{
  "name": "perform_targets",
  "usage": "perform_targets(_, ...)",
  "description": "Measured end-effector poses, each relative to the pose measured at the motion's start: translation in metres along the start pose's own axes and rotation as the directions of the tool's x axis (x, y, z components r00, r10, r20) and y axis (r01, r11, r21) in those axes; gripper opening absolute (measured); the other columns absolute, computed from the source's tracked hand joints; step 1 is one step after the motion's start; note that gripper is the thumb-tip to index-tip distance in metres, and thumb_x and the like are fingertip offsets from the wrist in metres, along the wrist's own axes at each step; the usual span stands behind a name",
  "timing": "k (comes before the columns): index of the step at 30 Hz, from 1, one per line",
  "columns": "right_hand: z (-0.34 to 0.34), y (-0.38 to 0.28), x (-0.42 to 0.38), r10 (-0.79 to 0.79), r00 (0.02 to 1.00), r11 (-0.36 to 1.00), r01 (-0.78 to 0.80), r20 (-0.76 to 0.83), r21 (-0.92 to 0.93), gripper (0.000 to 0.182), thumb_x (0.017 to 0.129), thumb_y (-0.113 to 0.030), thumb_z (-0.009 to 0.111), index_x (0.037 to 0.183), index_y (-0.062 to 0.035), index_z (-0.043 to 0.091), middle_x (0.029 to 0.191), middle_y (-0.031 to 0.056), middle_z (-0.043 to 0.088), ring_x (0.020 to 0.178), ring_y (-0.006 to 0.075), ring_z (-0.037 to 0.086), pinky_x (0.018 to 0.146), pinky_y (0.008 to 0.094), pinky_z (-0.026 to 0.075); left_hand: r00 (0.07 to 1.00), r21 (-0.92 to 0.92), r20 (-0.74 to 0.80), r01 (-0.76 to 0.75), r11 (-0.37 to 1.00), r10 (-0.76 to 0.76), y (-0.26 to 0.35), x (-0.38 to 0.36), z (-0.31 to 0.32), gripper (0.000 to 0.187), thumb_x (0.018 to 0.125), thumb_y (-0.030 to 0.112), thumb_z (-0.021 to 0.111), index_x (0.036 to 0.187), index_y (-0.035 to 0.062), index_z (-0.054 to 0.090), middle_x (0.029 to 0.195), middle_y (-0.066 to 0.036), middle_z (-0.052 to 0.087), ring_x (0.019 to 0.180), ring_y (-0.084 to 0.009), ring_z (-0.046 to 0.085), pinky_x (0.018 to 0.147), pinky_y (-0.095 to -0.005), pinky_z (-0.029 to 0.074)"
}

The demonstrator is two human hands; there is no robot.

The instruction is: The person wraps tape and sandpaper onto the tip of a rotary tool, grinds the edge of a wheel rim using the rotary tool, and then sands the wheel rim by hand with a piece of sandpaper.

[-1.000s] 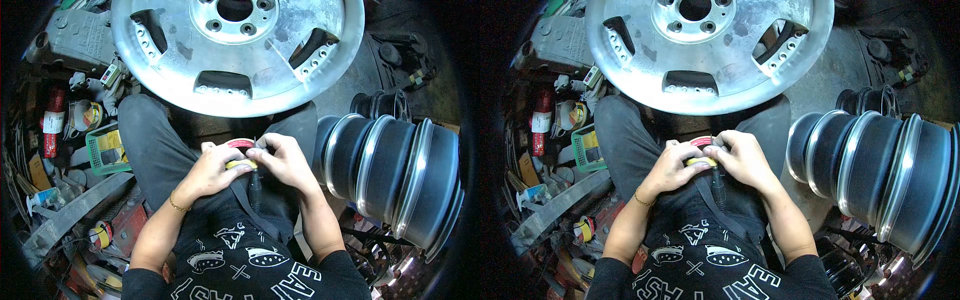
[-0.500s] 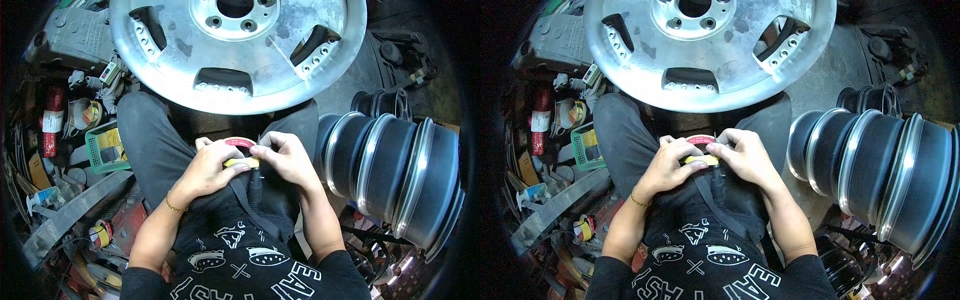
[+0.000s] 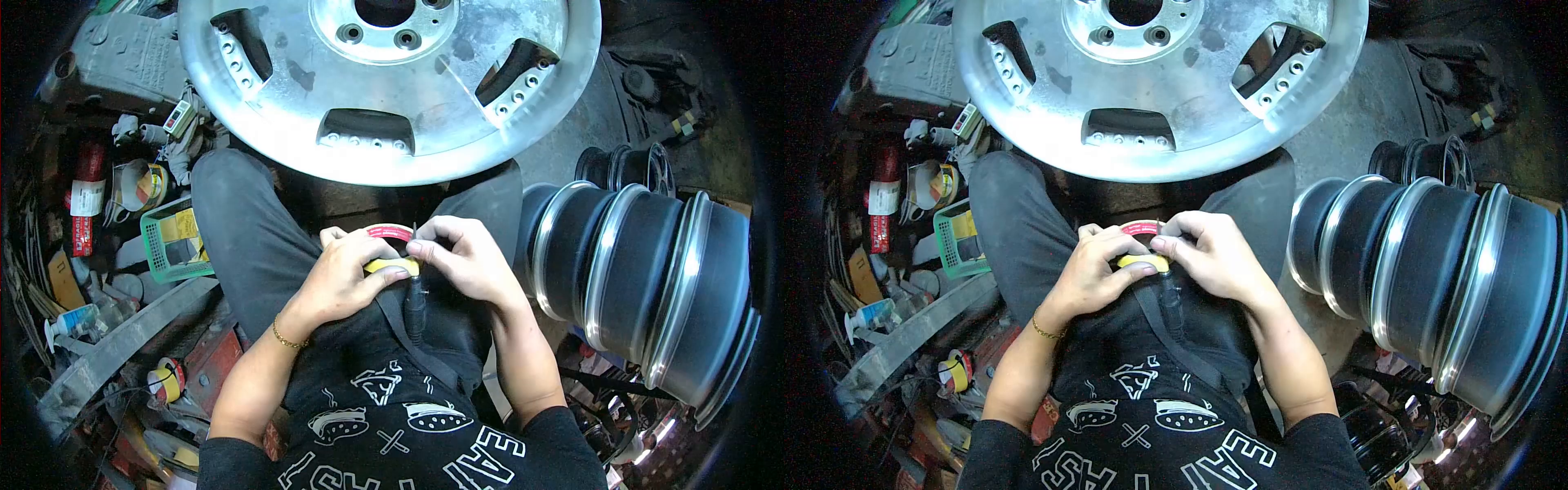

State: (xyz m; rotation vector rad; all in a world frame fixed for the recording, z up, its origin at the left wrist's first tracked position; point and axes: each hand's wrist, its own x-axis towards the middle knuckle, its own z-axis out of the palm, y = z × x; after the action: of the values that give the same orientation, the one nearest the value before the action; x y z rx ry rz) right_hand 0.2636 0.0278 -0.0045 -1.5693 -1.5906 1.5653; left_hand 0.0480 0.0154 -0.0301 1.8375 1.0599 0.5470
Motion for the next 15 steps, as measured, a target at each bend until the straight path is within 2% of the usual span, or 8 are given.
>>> perform_targets(2, 0.005, -0.001, 0.0, -0.056, 0.997, 0.988, 0.048, 0.054, 0.145, 0.024, 0.086, -0.021, 0.073, 0.087, 0.0025, 0.069, 0.071, 0.0124, 0.065, 0.063, 0.0142, 0.058, 0.061, 0.031, 0.047, 1.0, 0.008, -0.003, 0.001, 1.0, -0.001, 0.001, 0.0, 0.001, 0.02, 0.083, 0.027, 0.075, 0.092, 0.01, 0.07, 0.092, -0.008, 0.068, 0.087, -0.0229, 0.061, 0.083, -0.0352, 0.034)
perform_targets(3, 0.005, -0.002, 0.001, -0.057, 0.997, 0.988, 0.049, 0.054, 0.146, 0.024, 0.086, -0.021, 0.073, 0.087, 0.0025, 0.069, 0.071, 0.0124, 0.065, 0.063, 0.0142, 0.058, 0.061, 0.031, 0.047, 1.0, 0.012, -0.004, 0.003, 1.0, -0.003, 0.002, 0.0, 0.003, 0.021, 0.083, 0.027, 0.075, 0.092, 0.0099, 0.07, 0.093, -0.009, 0.068, 0.087, -0.0231, 0.061, 0.083, -0.0352, 0.035)
perform_targets(6, 0.002, -0.006, 0.002, -0.049, 0.999, 0.999, 0.049, 0.007, 0.017, 0.023, 0.086, -0.02, 0.072, 0.086, 0.0024, 0.069, 0.071, 0.0117, 0.065, 0.063, 0.0136, 0.057, 0.06, 0.0313, 0.046, 0.998, 0.042, -0.04, 0.053, 0.998, -0.051, 0.003, -0.001, 0.009, 0.022, 0.082, 0.028, 0.076, 0.091, 0.009, 0.069, 0.097, -0.009, 0.069, 0.088, -0.0242, 0.061, 0.083, -0.036, 0.035)
perform_targets(8, -0.001, -0.013, 0.002, -0.017, 1.0, 0.982, 0.019, 0.011, -0.189, 0.02, 0.089, -0.018, 0.071, 0.089, 0.0024, 0.069, 0.073, 0.0064, 0.065, 0.069, 0.0097, 0.057, 0.064, 0.0271, 0.046, 0.998, 0.052, -0.042, 0.043, 0.998, -0.04, 0.004, -0.001, 0.009, 0.023, 0.082, 0.028, 0.076, 0.091, 0.0085, 0.068, 0.098, -0.01, 0.069, 0.089, -0.0249, 0.061, 0.083, -0.0365, 0.036)
perform_targets(9, -0.001, -0.013, 0.003, -0.017, 1.0, 0.982, 0.019, 0.011, -0.189, 0.02, 0.089, -0.018, 0.071, 0.089, 0.0024, 0.069, 0.073, 0.0064, 0.065, 0.069, 0.0097, 0.057, 0.064, 0.0271, 0.046, 0.999, 0.062, -0.043, 0.033, 0.998, -0.031, 0.005, -0.001, 0.009, 0.024, 0.082, 0.028, 0.076, 0.092, 0.0079, 0.068, 0.099, -0.011, 0.069, 0.09, -0.0256, 0.062, 0.083, -0.0369, 0.036)
perform_targets(11, 0.0, -0.011, 0.003, 0.026, 0.998, 0.999, -0.024, 0.061, -0.028, 0.021, 0.089, -0.019, 0.07, 0.089, 0.0021, 0.069, 0.072, 0.0062, 0.064, 0.068, 0.01, 0.057, 0.065, 0.027, 0.046, 0.999, 0.058, -0.022, 0.037, 0.998, -0.036, 0.006, -0.002, 0.004, 0.025, 0.082, 0.029, 0.076, 0.093, 0.0076, 0.068, 0.101, -0.011, 0.069, 0.092, -0.0258, 0.062, 0.084, -0.0371, 0.036)
perform_targets(13, 0.004, -0.005, 0.004, 0.026, 0.996, 0.998, -0.031, 0.088, 0.048, 0.021, 0.089, -0.018, 0.071, 0.089, 0.0021, 0.07, 0.073, 0.0072, 0.064, 0.069, 0.0108, 0.058, 0.065, 0.0276, 0.047, 0.999, 0.056, 0.002, 0.042, 0.998, -0.042, 0.006, -0.002, 0.002, 0.027, 0.081, 0.029, 0.076, 0.095, 0.0074, 0.069, 0.103, -0.011, 0.069, 0.093, -0.026, 0.062, 0.085, -0.0373, 0.036)
perform_targets(15, 0.01, 0.0, 0.004, 0.026, 0.993, 0.992, -0.04, 0.113, 0.122, 0.021, 0.088, -0.018, 0.071, 0.089, 0.0021, 0.07, 0.073, 0.0081, 0.065, 0.069, 0.0116, 0.059, 0.066, 0.0281, 0.047, 0.997, 0.07, -0.077, -0.027, 0.997, 0.032, 0.006, 0.0, 0.005, 0.027, 0.081, 0.029, 0.077, 0.096, 0.0072, 0.07, 0.098, -0.011, 0.069, 0.087, -0.0269, 0.063, 0.083, -0.0366, 0.037)
